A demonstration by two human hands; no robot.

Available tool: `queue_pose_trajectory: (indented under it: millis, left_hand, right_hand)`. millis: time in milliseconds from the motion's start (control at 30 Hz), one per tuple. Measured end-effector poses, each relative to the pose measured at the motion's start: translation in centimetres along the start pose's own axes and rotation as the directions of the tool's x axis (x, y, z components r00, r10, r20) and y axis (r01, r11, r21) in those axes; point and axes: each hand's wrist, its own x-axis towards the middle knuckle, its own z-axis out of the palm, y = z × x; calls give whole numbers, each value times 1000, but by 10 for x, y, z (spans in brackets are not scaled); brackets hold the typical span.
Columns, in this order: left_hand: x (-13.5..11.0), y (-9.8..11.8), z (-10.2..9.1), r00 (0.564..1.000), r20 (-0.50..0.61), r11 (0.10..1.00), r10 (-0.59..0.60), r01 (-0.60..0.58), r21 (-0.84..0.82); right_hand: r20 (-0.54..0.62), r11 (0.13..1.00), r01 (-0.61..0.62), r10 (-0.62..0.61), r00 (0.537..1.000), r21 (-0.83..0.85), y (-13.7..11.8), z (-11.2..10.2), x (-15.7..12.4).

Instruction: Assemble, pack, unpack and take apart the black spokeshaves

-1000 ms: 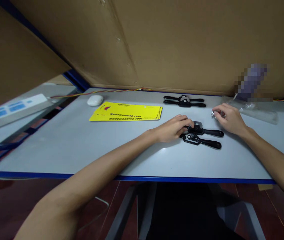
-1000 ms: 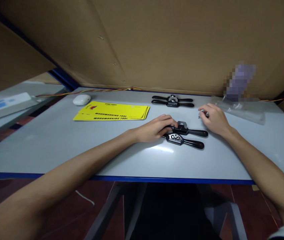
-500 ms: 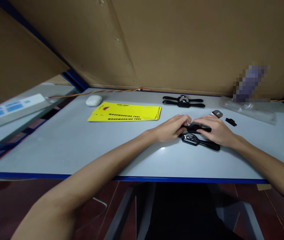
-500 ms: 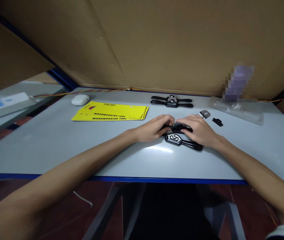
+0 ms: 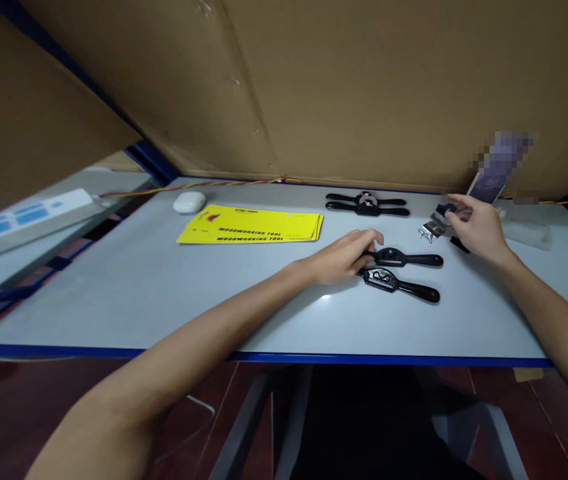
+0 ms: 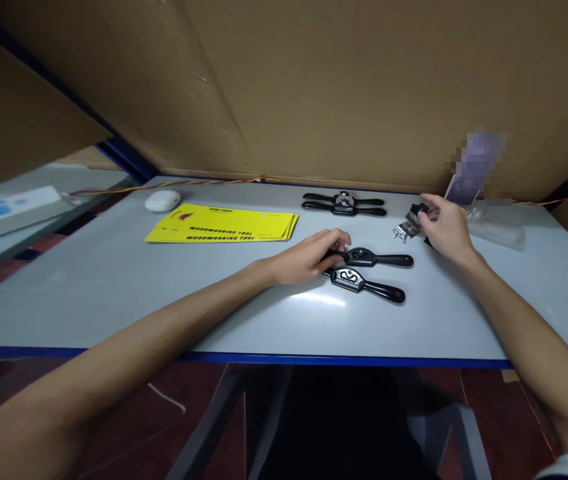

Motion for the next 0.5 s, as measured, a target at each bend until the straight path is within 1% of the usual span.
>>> queue_pose_trajectory:
  millis: [100,267,500]
  left_hand:
    - [0,0,0,1000,-1,1000,5,-5,2]
    - [0,0,0,1000,8,1000,8,-8,9]
    - [0,1,-1,1000,7,1000,2,-2,13]
  right_hand:
    - [29,998,36,-34,999,-60,3,3,-1]
    - [45,995,56,-52,998,-81,-1,6,-5]
    - [94,985,108,-95,991,-137,2,5,-3]
